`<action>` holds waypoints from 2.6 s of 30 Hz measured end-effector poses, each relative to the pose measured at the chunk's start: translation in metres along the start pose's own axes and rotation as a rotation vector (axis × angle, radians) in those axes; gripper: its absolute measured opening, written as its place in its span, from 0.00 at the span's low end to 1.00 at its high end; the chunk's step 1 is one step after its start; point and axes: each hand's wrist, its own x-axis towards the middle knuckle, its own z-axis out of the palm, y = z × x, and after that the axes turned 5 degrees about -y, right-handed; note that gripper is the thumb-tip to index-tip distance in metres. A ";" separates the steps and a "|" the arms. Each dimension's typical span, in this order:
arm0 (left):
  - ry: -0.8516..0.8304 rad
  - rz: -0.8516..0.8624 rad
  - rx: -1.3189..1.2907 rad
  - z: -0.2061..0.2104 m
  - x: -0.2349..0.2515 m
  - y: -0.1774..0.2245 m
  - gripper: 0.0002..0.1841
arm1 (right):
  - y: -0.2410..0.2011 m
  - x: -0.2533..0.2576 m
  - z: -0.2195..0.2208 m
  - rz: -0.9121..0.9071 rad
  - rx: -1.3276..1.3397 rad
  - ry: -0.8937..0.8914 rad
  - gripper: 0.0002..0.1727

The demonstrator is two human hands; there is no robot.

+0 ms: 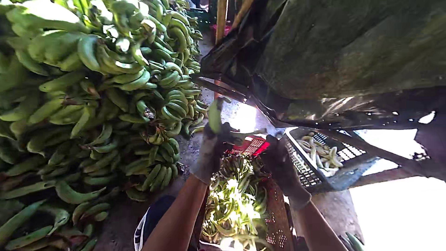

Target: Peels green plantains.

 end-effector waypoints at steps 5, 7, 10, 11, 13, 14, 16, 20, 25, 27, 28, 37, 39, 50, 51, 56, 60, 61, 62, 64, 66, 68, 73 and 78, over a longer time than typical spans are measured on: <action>0.029 0.126 0.148 0.001 -0.004 -0.010 0.24 | -0.010 -0.010 0.010 0.063 -0.151 -0.153 0.28; 0.058 0.142 0.327 0.007 -0.009 -0.016 0.26 | -0.011 -0.011 0.011 0.066 -0.102 -0.146 0.24; 0.033 0.153 0.560 0.012 -0.012 -0.022 0.32 | -0.018 -0.016 0.003 0.009 -0.017 -0.050 0.24; -0.010 0.178 0.558 0.014 -0.013 -0.024 0.32 | -0.018 -0.018 -0.002 0.092 -0.015 -0.116 0.23; -0.140 0.203 0.447 0.014 -0.017 -0.029 0.32 | -0.004 -0.013 -0.007 0.455 -0.077 -0.412 0.25; -0.204 0.198 0.367 0.014 -0.016 -0.028 0.32 | 0.009 -0.007 -0.005 0.585 -0.158 -0.532 0.28; -0.310 0.108 0.234 0.010 -0.014 -0.019 0.28 | 0.019 -0.005 -0.006 0.592 -0.213 -0.574 0.32; -0.190 -0.088 0.281 -0.002 -0.012 -0.006 0.23 | -0.001 -0.012 -0.022 0.082 -0.194 -0.456 0.28; -0.234 -0.067 0.417 -0.003 -0.019 -0.009 0.27 | 0.021 -0.016 -0.013 -0.475 -0.535 -0.311 0.34; -0.326 -0.047 0.446 -0.003 -0.023 -0.015 0.26 | 0.016 -0.015 -0.008 -0.458 -0.573 -0.230 0.28; -0.314 -0.068 0.417 0.002 -0.027 -0.017 0.25 | 0.014 -0.013 -0.007 -0.450 -0.587 -0.131 0.23; -0.411 -0.209 0.243 -0.005 -0.020 -0.003 0.24 | 0.020 0.009 -0.053 0.010 -0.258 -0.001 0.31; -0.284 -0.128 0.298 -0.001 -0.018 -0.004 0.25 | 0.004 -0.002 -0.033 0.016 -0.012 -0.084 0.32; -0.136 -0.117 0.324 0.024 -0.028 -0.038 0.27 | -0.011 -0.032 0.026 -0.276 -0.333 0.021 0.19; -0.159 -0.102 0.389 0.025 -0.027 -0.036 0.28 | -0.014 -0.032 0.020 -0.186 -0.237 -0.021 0.19; -0.074 -0.056 0.376 0.009 -0.006 -0.016 0.25 | -0.013 -0.027 -0.023 -0.050 0.438 -0.146 0.12; -0.248 -0.096 0.044 -0.007 -0.004 -0.007 0.25 | -0.013 -0.018 -0.036 0.022 0.035 -0.270 0.41; -0.276 -0.103 0.021 -0.007 -0.004 -0.007 0.25 | -0.010 -0.018 -0.032 0.010 -0.021 -0.301 0.39; -0.293 -0.114 0.046 -0.006 -0.006 -0.007 0.26 | -0.007 -0.019 -0.027 -0.025 -0.087 -0.317 0.35; -0.271 -0.077 0.146 -0.003 -0.011 -0.007 0.26 | -0.005 -0.022 -0.019 -0.140 -0.238 -0.341 0.30; -0.241 -0.006 0.269 0.001 -0.013 -0.007 0.28 | -0.005 -0.028 -0.011 -0.252 -0.272 -0.364 0.31; -0.181 0.052 0.379 0.006 -0.013 -0.006 0.31 | -0.002 -0.033 -0.005 -0.330 -0.271 -0.387 0.34; -0.210 0.043 0.372 0.007 -0.025 -0.011 0.29 | -0.002 -0.025 -0.007 -0.406 -0.454 -0.297 0.29; -0.403 -0.279 0.159 0.014 -0.039 -0.017 0.25 | 0.000 0.008 -0.034 -0.429 -0.705 0.257 0.22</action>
